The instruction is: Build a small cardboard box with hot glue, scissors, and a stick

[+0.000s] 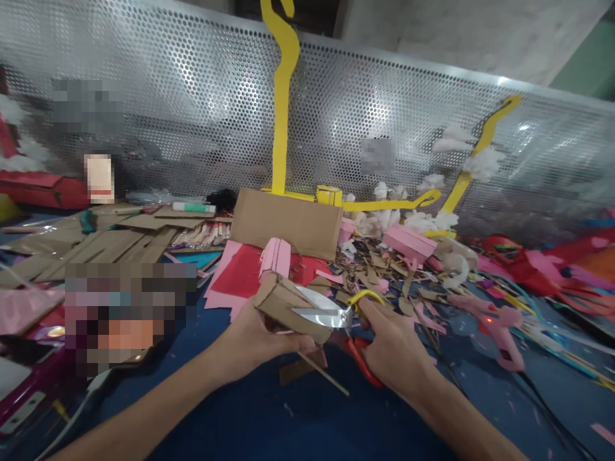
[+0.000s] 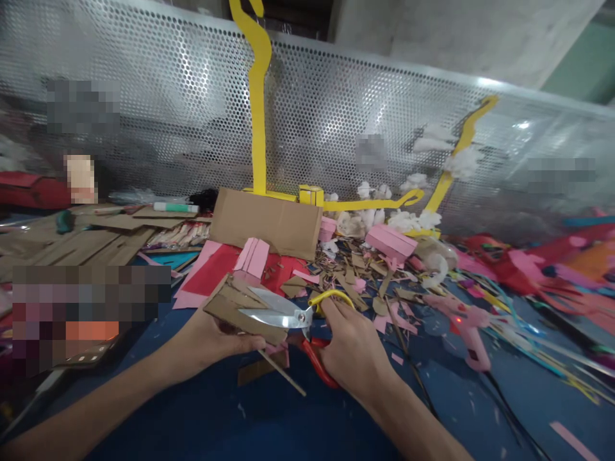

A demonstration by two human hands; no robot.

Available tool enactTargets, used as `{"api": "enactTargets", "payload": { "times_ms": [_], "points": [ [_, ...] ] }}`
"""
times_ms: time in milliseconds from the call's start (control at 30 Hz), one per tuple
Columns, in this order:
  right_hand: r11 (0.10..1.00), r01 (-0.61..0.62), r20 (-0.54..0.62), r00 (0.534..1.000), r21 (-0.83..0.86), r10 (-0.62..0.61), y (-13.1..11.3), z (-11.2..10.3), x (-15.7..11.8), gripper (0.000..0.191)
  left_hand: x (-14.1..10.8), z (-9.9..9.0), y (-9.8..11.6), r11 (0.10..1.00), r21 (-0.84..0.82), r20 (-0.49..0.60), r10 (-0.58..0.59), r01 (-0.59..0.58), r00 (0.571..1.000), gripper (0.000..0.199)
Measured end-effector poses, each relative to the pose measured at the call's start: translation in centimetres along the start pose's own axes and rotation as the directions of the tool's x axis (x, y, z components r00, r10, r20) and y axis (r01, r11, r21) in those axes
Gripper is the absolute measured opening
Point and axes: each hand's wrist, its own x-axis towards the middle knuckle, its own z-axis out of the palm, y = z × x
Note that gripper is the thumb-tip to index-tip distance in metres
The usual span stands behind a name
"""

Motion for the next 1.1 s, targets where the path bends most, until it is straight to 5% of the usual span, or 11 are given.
{"api": "enactTargets", "payload": {
  "times_ms": [567,1100],
  "points": [
    [1.0,0.005,-0.015,1.0,-0.013,-0.006,-0.1,0.0,0.1,0.019,0.2,-0.2,-0.9,0.996,-0.079,-0.041,0.037,-0.04,0.998,0.051],
    [1.0,-0.029,0.036,0.999,-0.01,0.029,0.2,0.2,0.0,0.012,0.2,-0.3,-0.5,0.994,-0.111,0.086,0.032,-0.022,0.996,0.039]
  ]
}}
